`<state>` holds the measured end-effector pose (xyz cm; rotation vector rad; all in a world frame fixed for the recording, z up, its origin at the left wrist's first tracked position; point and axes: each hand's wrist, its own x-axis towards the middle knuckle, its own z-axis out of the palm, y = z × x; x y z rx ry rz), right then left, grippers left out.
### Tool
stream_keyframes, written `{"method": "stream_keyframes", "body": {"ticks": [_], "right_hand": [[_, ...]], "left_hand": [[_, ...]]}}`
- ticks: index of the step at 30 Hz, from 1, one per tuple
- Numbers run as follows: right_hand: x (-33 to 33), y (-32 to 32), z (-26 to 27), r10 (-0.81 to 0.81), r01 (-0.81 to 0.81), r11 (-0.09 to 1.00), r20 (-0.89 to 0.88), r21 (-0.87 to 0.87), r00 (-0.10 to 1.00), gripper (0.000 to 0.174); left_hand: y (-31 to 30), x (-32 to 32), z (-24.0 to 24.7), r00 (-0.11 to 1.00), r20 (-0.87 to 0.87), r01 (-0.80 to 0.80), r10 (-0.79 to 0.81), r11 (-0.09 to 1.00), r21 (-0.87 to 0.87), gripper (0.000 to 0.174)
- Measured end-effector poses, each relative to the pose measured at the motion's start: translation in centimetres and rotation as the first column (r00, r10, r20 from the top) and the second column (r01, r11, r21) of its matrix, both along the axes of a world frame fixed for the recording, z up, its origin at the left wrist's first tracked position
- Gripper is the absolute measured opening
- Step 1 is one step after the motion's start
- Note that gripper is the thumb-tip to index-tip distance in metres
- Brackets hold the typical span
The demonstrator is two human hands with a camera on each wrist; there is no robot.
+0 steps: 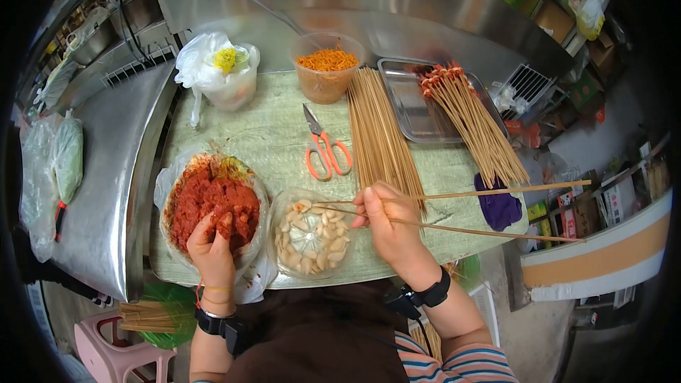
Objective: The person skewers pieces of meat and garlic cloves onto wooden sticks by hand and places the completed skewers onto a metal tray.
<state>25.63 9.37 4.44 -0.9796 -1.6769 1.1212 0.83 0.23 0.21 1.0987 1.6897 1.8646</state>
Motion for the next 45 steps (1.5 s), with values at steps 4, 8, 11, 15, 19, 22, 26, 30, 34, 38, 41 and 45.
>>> {"method": "stream_keyframes", "body": {"ticks": [4, 8, 11, 15, 19, 22, 26, 30, 34, 38, 41, 45], "right_hand": [[1.2, -0.5, 1.1, -0.059, 0.044, 0.995, -0.153, -0.094, 0.986, 0.037], [1.7, -1.0, 2.9, -0.049, 0.024, 0.995, -0.256, -0.098, 0.965, 0.041], [0.4, -2.1, 4.3, 0.06, -0.049, 0.998, -0.326, 0.044, 0.944, 0.042], [-1.5, -3.4, 4.9, 0.266, -0.206, 0.909, -0.124, 0.363, 0.956, 0.043], [-1.8, -3.1, 4.4, 0.397, -0.381, 0.75, 0.093, 0.541, 0.913, 0.03], [-2.2, -3.2, 4.6, 0.422, -0.453, 0.655, 0.206, 0.604, 0.883, 0.025], [-2.8, -3.4, 4.1, 0.441, -0.443, 0.613, 0.182, 0.654, 0.879, 0.024], [-1.9, -3.4, 4.4, 0.42, -0.425, 0.672, 0.16, 0.606, 0.893, 0.026], [-1.9, -3.6, 4.0, 0.38, -0.362, 0.765, 0.08, 0.533, 0.921, 0.03], [-1.6, -3.8, 4.3, 0.362, -0.357, 0.769, 0.098, 0.531, 0.927, 0.032], [-1.5, -4.2, 4.4, 0.318, -0.301, 0.795, 0.061, 0.527, 0.946, 0.033], [-1.2, -5.0, 4.2, 0.243, -0.238, 0.843, 0.053, 0.483, 0.969, 0.045]], "left_hand": [[-0.1, -0.5, -0.1, 0.983, 0.172, 0.062, -0.059, 0.998, -0.013, 0.013], [0.4, -0.7, 0.4, 0.886, 0.424, 0.192, -0.189, 0.981, 0.037, 0.014], [0.0, 0.2, 0.9, 0.839, 0.47, 0.279, -0.273, 0.958, 0.059, 0.016], [-0.4, 0.6, 1.5, 0.875, 0.38, 0.299, -0.301, 0.952, 0.067, 0.021], [-1.4, 0.1, 1.9, 0.844, 0.456, 0.309, -0.281, 0.951, 0.016, 0.028], [-1.6, 0.6, 3.2, 0.707, 0.569, 0.398, -0.42, 0.901, 0.172, 0.029], [-1.4, 0.9, 2.3, 0.78, 0.508, 0.373, -0.365, 0.923, 0.09, 0.031], [-1.2, 0.7, 1.5, 0.765, 0.568, 0.316, -0.304, 0.945, 0.08, 0.026], [-1.2, 0.9, 1.4, 0.744, 0.595, 0.296, -0.304, 0.948, 0.114, 0.025], [-1.0, 1.2, 1.7, 0.707, 0.636, 0.302, -0.309, 0.945, 0.123, 0.025], [-0.9, 0.9, 1.7, 0.668, 0.699, 0.229, -0.255, 0.964, 0.133, 0.024], [-0.7, 1.3, 2.2, 0.559, 0.765, 0.173, -0.32, 0.947, 0.27, 0.024]]}}
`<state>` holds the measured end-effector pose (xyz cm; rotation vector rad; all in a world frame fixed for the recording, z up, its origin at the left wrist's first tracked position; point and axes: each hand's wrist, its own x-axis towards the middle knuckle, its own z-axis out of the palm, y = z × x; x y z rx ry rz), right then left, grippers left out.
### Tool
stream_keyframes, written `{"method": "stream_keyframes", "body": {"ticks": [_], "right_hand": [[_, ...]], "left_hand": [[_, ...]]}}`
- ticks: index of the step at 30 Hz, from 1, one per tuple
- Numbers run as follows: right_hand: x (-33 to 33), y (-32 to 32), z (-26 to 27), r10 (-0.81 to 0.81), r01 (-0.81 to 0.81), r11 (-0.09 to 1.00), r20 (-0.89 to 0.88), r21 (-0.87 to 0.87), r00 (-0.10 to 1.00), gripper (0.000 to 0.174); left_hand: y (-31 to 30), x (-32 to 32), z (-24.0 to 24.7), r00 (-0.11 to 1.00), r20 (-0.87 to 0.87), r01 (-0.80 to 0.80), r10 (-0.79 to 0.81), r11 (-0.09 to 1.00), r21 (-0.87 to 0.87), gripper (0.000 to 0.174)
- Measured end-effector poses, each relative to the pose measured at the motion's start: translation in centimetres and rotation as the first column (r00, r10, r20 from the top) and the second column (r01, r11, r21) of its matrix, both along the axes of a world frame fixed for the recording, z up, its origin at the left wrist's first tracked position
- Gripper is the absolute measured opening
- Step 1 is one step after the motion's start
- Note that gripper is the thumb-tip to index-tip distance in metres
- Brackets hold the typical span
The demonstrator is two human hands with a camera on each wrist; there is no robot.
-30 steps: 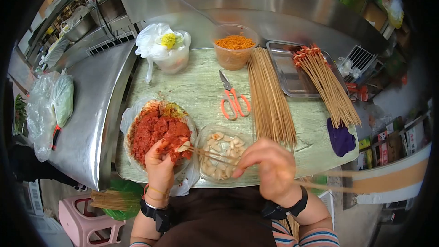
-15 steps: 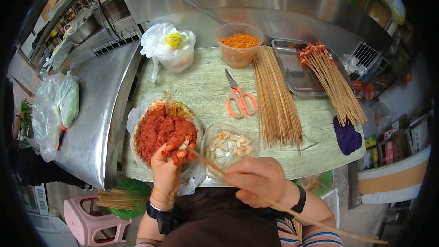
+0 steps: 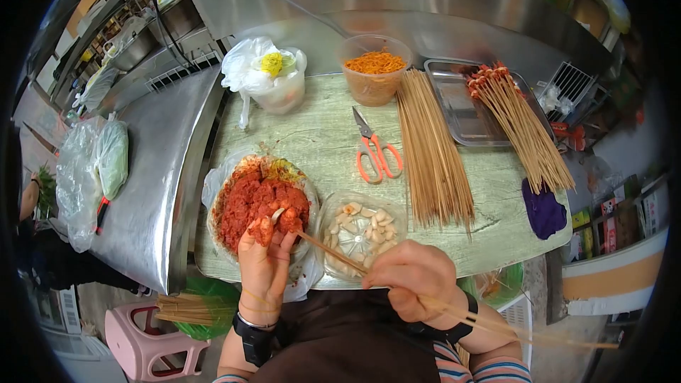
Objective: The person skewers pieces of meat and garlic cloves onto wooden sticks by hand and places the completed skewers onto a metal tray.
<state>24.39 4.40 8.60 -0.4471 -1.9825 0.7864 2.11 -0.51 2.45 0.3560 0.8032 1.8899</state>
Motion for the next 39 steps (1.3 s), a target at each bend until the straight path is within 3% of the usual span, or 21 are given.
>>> {"method": "stream_keyframes", "body": {"ticks": [5, 7, 11, 27, 39], "right_hand": [[0.1, 0.3, -0.5, 0.061, -0.066, 0.996, 0.068, 0.065, 0.996, 0.044], [0.1, 0.7, -0.8, 0.148, -0.156, 0.98, 0.068, 0.124, 0.987, 0.022], [-0.9, 0.4, -1.2, 0.112, -0.119, 0.979, 0.046, 0.166, 0.993, 0.036], [-2.3, 0.8, -2.5, 0.209, -0.201, 0.942, 0.0, 0.27, 0.978, 0.021], [-3.0, 0.8, -3.3, 0.236, -0.205, 0.927, -0.061, 0.315, 0.97, 0.021]], "left_hand": [[-0.2, 0.5, 0.0, 0.998, 0.059, -0.019, 0.018, 1.0, 0.01, 0.024], [-0.2, 0.6, 0.2, 0.997, 0.074, -0.013, 0.011, 1.0, 0.023, 0.024], [-0.2, 0.4, -0.5, 0.996, 0.084, 0.01, -0.013, 0.999, 0.031, 0.026], [-0.1, 0.7, -0.4, 0.989, 0.144, -0.024, 0.02, 0.999, 0.028, 0.023], [0.0, 0.9, -0.7, 0.97, 0.24, -0.055, 0.043, 0.998, 0.043, 0.024]]}}
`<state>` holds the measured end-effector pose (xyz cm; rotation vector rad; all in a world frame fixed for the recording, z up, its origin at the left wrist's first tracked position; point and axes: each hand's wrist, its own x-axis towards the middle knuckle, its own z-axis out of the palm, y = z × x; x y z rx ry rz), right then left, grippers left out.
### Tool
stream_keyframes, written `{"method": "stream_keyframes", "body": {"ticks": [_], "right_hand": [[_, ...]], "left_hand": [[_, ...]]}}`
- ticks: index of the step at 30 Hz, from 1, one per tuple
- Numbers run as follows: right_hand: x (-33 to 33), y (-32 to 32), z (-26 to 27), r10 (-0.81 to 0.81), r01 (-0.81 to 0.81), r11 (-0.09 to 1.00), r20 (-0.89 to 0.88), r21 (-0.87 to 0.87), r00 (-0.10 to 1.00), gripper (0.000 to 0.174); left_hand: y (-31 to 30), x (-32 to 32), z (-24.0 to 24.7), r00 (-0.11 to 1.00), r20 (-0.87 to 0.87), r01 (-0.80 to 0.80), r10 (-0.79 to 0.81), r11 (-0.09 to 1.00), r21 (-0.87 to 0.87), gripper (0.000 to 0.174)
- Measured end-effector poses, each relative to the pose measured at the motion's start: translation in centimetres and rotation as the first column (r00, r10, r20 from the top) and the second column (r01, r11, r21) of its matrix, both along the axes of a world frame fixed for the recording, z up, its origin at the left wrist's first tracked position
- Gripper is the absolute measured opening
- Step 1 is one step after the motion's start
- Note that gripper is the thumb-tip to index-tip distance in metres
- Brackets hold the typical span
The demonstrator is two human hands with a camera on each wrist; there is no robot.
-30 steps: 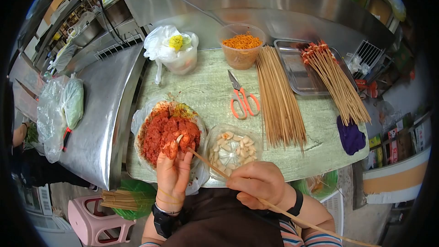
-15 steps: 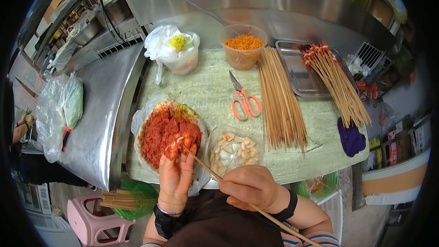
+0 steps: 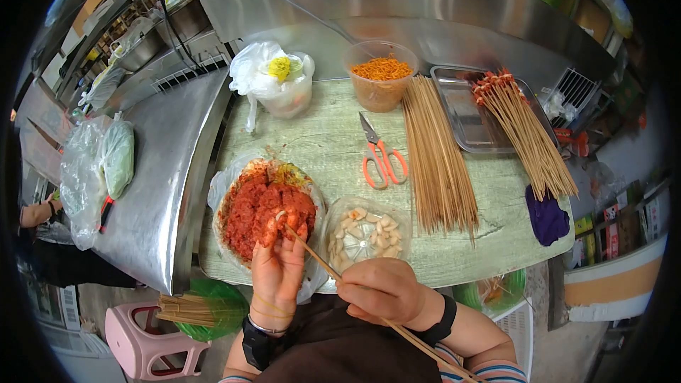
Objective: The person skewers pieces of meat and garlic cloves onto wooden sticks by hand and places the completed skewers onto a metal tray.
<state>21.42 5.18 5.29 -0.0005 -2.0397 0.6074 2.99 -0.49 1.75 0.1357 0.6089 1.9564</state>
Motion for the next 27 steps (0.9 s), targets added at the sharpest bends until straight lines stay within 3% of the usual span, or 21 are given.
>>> {"method": "stream_keyframes", "body": {"ticks": [7, 9, 12, 16, 20, 23, 26, 27], "right_hand": [[-0.8, 0.5, -0.6, 0.001, -0.001, 1.0, -0.007, -0.031, 1.0, 0.017], [-1.3, 0.4, 0.0, -0.048, 0.049, 0.998, 0.047, -0.029, 0.998, 0.016], [-1.7, 0.4, 0.0, -0.103, 0.109, 0.993, 0.121, -0.046, 0.987, 0.016], [-2.5, 0.5, -0.6, -0.107, 0.122, 0.985, 0.122, -0.124, 0.987, 0.021], [-3.8, 0.3, -0.7, -0.139, 0.158, 0.983, 0.179, -0.092, 0.974, 0.022], [-4.0, 0.3, -0.7, -0.159, 0.179, 0.976, 0.157, -0.122, 0.975, 0.012], [-2.6, 0.6, -0.6, -0.133, 0.166, 0.967, 0.174, -0.192, 0.976, 0.02], [-1.9, 0.6, -0.9, -0.087, 0.147, 0.921, 0.177, -0.362, 0.98, 0.018]], "left_hand": [[0.3, -0.3, 0.2, 0.998, -0.067, -0.008, 0.006, 1.0, -0.019, 0.023], [0.6, -0.7, -0.2, 0.963, -0.254, -0.09, 0.087, 0.996, 0.003, 0.02], [0.9, -1.4, -1.0, 0.932, -0.335, -0.157, 0.138, 0.987, -0.029, 0.019], [1.0, -1.5, -2.3, 0.925, -0.351, -0.173, 0.147, 0.984, -0.042, 0.021], [1.0, -1.6, -2.5, 0.924, -0.366, -0.141, 0.111, 0.989, -0.055, 0.019], [1.0, -1.8, -2.3, 0.93, -0.349, -0.145, 0.115, 0.988, -0.059, 0.021], [1.1, -2.1, -2.3, 0.936, -0.318, -0.18, 0.153, 0.982, -0.057, 0.025], [1.1, -2.3, -2.4, 0.934, -0.313, -0.203, 0.174, 0.977, -0.063, 0.027]]}}
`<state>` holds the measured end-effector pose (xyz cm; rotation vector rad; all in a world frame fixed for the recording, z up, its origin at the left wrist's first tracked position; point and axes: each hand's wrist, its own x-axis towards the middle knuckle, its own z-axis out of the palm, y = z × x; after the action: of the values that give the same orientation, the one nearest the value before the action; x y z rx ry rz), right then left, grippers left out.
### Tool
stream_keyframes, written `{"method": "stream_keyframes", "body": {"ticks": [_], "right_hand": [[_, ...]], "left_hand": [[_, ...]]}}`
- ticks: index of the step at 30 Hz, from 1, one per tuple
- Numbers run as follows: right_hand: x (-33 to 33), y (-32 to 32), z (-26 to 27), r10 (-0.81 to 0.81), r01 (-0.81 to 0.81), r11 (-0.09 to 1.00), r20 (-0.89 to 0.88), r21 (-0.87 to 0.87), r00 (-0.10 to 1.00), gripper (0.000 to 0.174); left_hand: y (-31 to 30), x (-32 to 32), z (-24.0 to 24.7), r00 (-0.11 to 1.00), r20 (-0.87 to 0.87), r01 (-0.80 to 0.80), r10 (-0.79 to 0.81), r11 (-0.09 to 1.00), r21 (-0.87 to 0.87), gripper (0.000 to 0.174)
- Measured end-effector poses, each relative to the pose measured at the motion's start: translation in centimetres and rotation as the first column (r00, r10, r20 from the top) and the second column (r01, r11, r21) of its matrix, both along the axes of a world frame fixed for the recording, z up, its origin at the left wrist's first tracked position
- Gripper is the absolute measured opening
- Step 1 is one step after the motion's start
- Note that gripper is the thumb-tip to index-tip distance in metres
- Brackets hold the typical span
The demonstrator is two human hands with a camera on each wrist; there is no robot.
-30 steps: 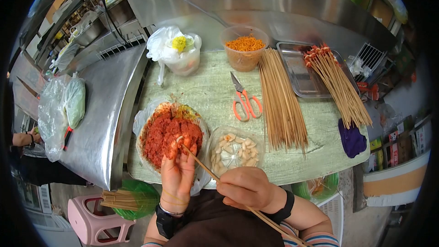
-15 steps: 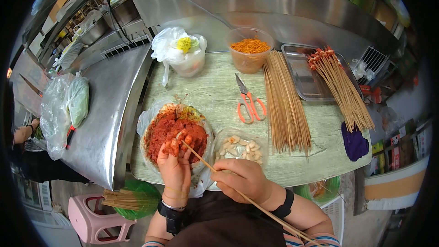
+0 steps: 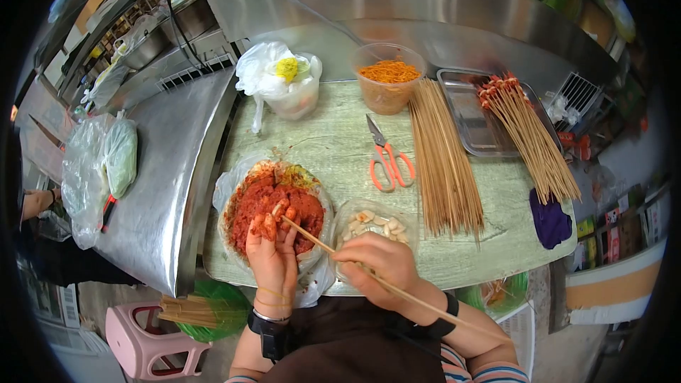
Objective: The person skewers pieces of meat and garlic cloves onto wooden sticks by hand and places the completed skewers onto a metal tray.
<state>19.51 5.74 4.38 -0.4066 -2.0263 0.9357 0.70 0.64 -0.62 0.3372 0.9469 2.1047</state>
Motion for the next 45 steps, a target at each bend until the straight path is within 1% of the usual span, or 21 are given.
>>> {"method": "stream_keyframes", "body": {"ticks": [1, 2, 4, 7, 9, 11, 14, 16, 17, 18, 19, 22, 24, 26, 28, 32, 34, 37, 39, 43, 45], "right_hand": [[0.4, -0.2, -0.2, 0.013, -0.016, 0.984, -0.018, -0.176, 1.0, 0.017], [0.7, -0.5, -0.2, 0.015, -0.018, 0.985, -0.018, -0.174, 1.0, 0.017], [1.1, -1.0, 0.0, -0.062, 0.036, 0.915, -0.054, -0.402, 0.997, 0.018], [1.6, -0.9, -0.2, -0.051, 0.024, 0.907, -0.054, -0.42, 0.997, 0.019], [1.8, -0.8, -0.3, -0.049, 0.021, 0.912, -0.058, -0.409, 0.997, 0.019], [1.8, -0.8, -0.4, -0.048, 0.02, 0.917, -0.061, -0.398, 0.997, 0.019], [1.9, -0.9, -0.5, -0.048, 0.005, 0.885, -0.08, -0.466, 0.996, 0.019], [1.9, -0.7, -0.3, -0.003, -0.011, 0.956, -0.045, -0.294, 0.999, 0.018], [1.9, -0.7, -0.4, -0.003, -0.011, 0.956, -0.047, -0.294, 0.999, 0.018], [1.8, -0.8, -0.6, 0.003, -0.013, 0.973, -0.043, -0.228, 0.999, 0.018], [1.8, -0.8, -0.8, 0.009, -0.015, 0.987, -0.037, -0.161, 0.999, 0.019], [1.6, -0.8, -1.0, 0.013, -0.02, 0.994, -0.063, -0.11, 0.998, 0.02], [1.7, -0.8, -0.7, 0.012, -0.017, 0.99, -0.036, -0.141, 0.999, 0.019], [1.8, -0.9, -0.6, 0.015, -0.017, 0.986, -0.011, -0.168, 1.0, 0.019], [1.9, -1.0, -0.7, -0.023, 0.006, 0.96, -0.057, -0.281, 0.998, 0.018], [2.1, -1.1, -0.8, -0.037, 0.013, 0.941, -0.066, -0.337, 0.997, 0.018], [2.3, -1.2, -0.8, -0.039, -0.007, 0.915, -0.105, -0.402, 0.994, 0.018], [2.5, -1.0, -0.9, -0.016, -0.045, 0.907, -0.14, -0.419, 0.99, 0.018], [2.5, -1.0, -1.2, -0.015, -0.057, 0.898, -0.16, -0.436, 0.987, 0.018], [2.5, -1.1, -1.6, -0.028, -0.084, 0.891, -0.239, -0.445, 0.971, 0.016], [2.5, -1.1, -1.4, -0.02, -0.074, 0.905, -0.217, -0.419, 0.976, 0.016]], "left_hand": [[-0.1, 0.0, 0.2, 1.0, 0.001, -0.005, 0.005, 1.0, 0.001, 0.027], [-0.1, 0.1, 0.5, 0.999, 0.025, 0.021, -0.023, 0.999, 0.047, 0.029], [0.0, 0.2, 0.8, 0.997, 0.048, 0.05, -0.055, 0.994, 0.096, 0.032], [0.1, 0.4, 0.9, 0.999, -0.004, 0.046, -0.046, 0.997, 0.068, 0.034], [0.2, 0.5, 0.7, 0.995, -0.093, 0.032, -0.031, 0.999, 0.013, 0.032], [0.0, 0.2, 0.4, 0.997, -0.066, 0.046, -0.044, 0.999, 0.024, 0.031], [-0.1, -0.1, 0.1, 0.996, 0.0, 0.091, -0.091, 0.995, 0.05, 0.027], [-0.2, -0.4, 0.0, 0.992, 0.036, 0.116, -0.119, 0.991, 0.063, 0.025], [-0.3, -0.6, -0.1, 0.982, 0.072, 0.168, -0.174, 0.983, 0.08, 0.027], [-0.3, -0.7, -0.2, 0.968, 0.106, 0.219, -0.229, 0.971, 0.099, 0.028], [-0.4, -0.8, -0.2, 0.968, 0.105, 0.22, -0.23, 0.97, 0.101, 0.028], [-0.4, -0.7, 0.3, 0.953, 0.137, 0.254, -0.27, 0.96, 0.119, 0.027], [-0.4, -0.2, 1.1, 0.978, 0.068, 0.188, -0.196, 0.976, 0.107, 0.024], [-0.4, -0.1, 0.7, 0.984, 0.061, 0.163, -0.17, 0.981, 0.104, 0.023], [-0.4, -0.1, 0.4, 0.989, 0.057, 0.132, -0.138, 0.986, 0.098, 0.022], [-0.2, -0.1, 0.4, 0.993, 0.074, 0.083, -0.091, 0.992, 0.098, 0.022], [-0.3, -0.1, 0.3, 0.994, 0.079, 0.072, -0.081, 0.992, 0.106, 0.022], [-0.5, -0.3, 0.4, 0.984, 0.124, 0.115, -0.13, 0.986, 0.12, 0.023], [-0.8, -0.3, 1.5, 0.954, 0.199, 0.19, -0.225, 0.965, 0.181, 0.025], [-1.1, 0.0, 2.6, 0.922, 0.266, 0.24, -0.28, 0.955, 0.174, 0.027], [-1.3, 0.2, 2.6, 0.886, 0.31, 0.293, -0.345, 0.935, 0.203, 0.027]]}}
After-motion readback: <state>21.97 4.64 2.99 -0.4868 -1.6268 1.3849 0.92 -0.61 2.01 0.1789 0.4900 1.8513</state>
